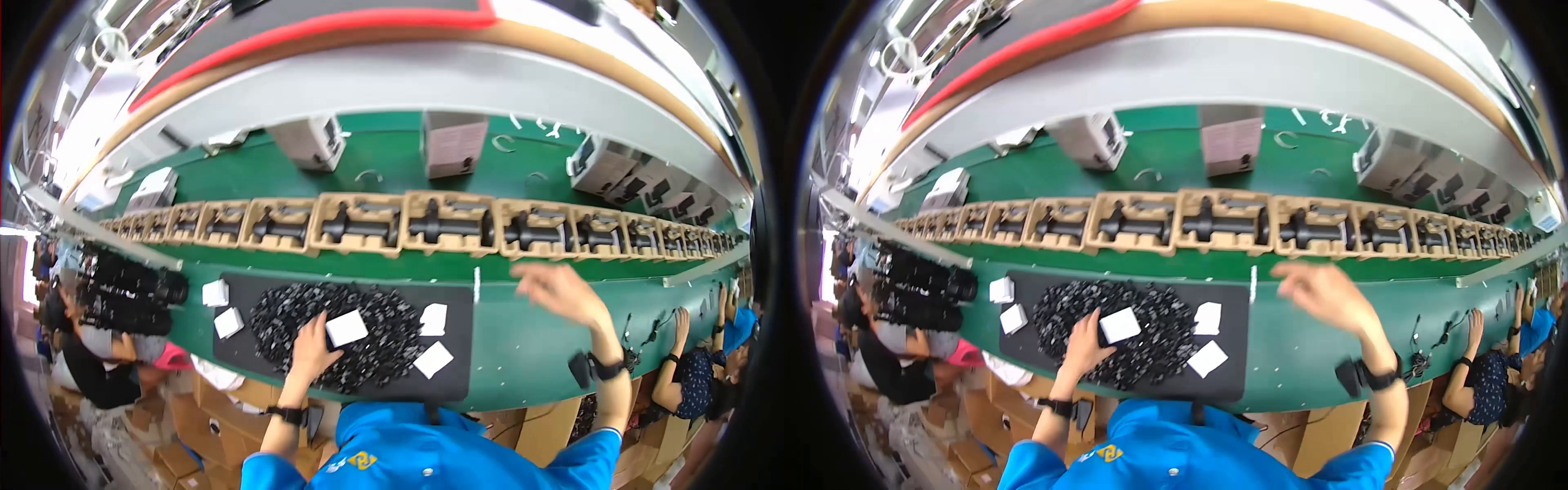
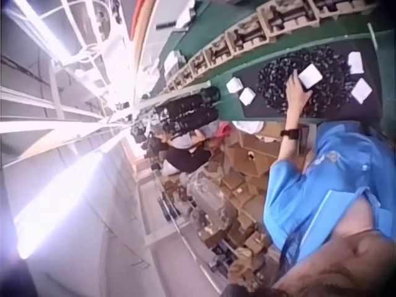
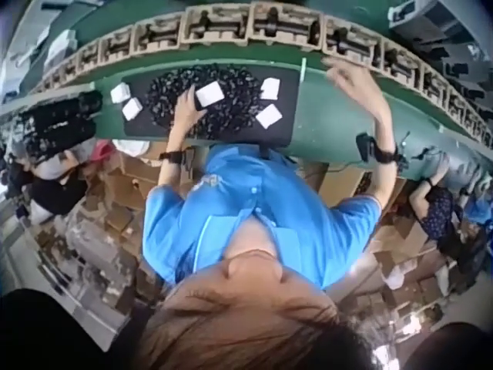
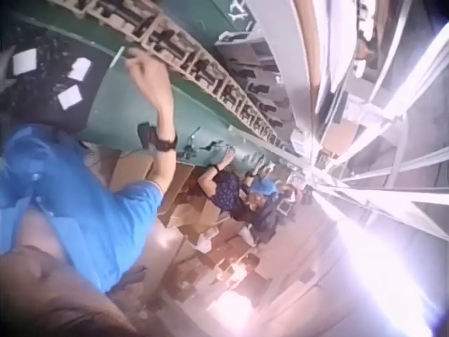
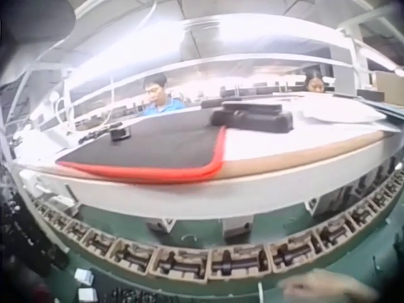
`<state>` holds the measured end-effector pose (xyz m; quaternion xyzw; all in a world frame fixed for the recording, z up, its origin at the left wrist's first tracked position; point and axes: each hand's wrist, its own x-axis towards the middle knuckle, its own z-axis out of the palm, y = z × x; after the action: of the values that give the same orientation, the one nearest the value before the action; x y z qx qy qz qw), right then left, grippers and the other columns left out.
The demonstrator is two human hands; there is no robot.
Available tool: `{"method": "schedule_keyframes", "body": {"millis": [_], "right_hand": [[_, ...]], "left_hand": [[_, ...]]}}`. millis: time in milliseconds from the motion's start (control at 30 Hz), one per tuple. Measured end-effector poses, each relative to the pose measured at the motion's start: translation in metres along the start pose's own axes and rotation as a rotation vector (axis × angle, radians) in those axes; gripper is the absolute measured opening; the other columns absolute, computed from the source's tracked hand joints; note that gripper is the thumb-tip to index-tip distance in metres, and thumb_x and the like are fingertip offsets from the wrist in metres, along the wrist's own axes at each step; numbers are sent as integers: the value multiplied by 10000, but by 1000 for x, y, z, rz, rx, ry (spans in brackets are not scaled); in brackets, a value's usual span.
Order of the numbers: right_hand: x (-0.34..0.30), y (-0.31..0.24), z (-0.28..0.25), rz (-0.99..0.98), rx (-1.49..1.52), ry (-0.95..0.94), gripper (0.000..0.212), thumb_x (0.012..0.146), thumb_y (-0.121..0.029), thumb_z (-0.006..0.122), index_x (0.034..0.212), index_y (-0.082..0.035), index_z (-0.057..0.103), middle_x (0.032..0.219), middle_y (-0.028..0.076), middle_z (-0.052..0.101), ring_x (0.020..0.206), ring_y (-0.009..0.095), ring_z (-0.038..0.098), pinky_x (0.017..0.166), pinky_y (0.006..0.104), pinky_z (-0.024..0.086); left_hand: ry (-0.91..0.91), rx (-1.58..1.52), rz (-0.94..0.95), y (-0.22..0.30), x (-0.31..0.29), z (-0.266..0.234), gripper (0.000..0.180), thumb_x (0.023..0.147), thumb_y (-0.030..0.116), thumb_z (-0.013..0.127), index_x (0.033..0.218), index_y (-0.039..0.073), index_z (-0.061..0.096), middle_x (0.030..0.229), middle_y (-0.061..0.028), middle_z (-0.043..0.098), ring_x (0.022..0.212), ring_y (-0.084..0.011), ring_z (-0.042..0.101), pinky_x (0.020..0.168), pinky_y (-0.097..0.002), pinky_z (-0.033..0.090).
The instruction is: The person folds small white papers by hand, picks up black plastic clips from a pile, and inserts a clip into each folded paper. After repeating this process several times, the person places the wrapped clips into a cardboard box.
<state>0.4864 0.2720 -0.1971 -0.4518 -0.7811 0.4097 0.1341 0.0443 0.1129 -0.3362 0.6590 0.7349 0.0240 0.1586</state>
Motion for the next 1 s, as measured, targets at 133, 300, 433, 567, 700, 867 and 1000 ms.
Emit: {"method": "schedule_keyframes", "body": {"millis": [133,300,433,567,700,867,1000], "right_hand": [[-58,-165,52,-647,-209,-266,325,825,-123,545,1146,-128,590,764,32,611,635,168,607,557,267,521],[-95,-258,120,-679,-63,-180,369,722,-177,581,1062,-35,582,726,22,520,665,178,504,426,320,384],[-105,-301,131,-596,-163,-132,370,722,-185,573,1062,-39,588,706,1,487,656,153,481,438,278,354],[-99,-342,131,-609,-286,-80,373,723,-193,565,1063,-43,594,685,-21,453,648,127,458,451,236,325],[-122,-345,158,-489,-470,392,375,726,-191,570,1072,-51,616,696,-30,479,515,85,383,426,217,267],[-121,-345,119,-617,-194,-115,323,719,-147,618,1014,-21,653,735,32,600,538,93,499,444,185,359],[-86,-335,135,-803,502,238,242,876,-246,572,903,-27,671,843,113,658,721,192,595,556,254,483]], "left_hand": [[15,15,132,6,21,7,1119,551,310,835,1426,80,177,1318,-186,398,1190,-375,400,973,-490,364],[-101,78,155,-10,33,32,1102,555,211,834,1430,108,172,1135,-146,476,999,-349,484,835,-502,435],[-53,44,220,-5,27,39,1000,619,140,786,1419,86,188,1093,-183,484,982,-376,484,841,-448,453],[-29,-85,280,-8,26,49,969,659,97,746,1422,42,152,1095,-223,476,985,-399,485,864,-463,440],[67,-134,237,-20,13,27,962,687,102,735,1426,17,125,1119,-241,482,995,-404,512,866,-438,455],[-4,-923,-14,-45,-15,-31,768,763,118,704,1390,3,277,1134,-201,541,1017,-291,574,808,-358,510],[-564,-1700,62,7,-22,-85,602,828,128,636,1354,23,364,1126,-153,547,1025,-260,575,854,-418,526]]}}
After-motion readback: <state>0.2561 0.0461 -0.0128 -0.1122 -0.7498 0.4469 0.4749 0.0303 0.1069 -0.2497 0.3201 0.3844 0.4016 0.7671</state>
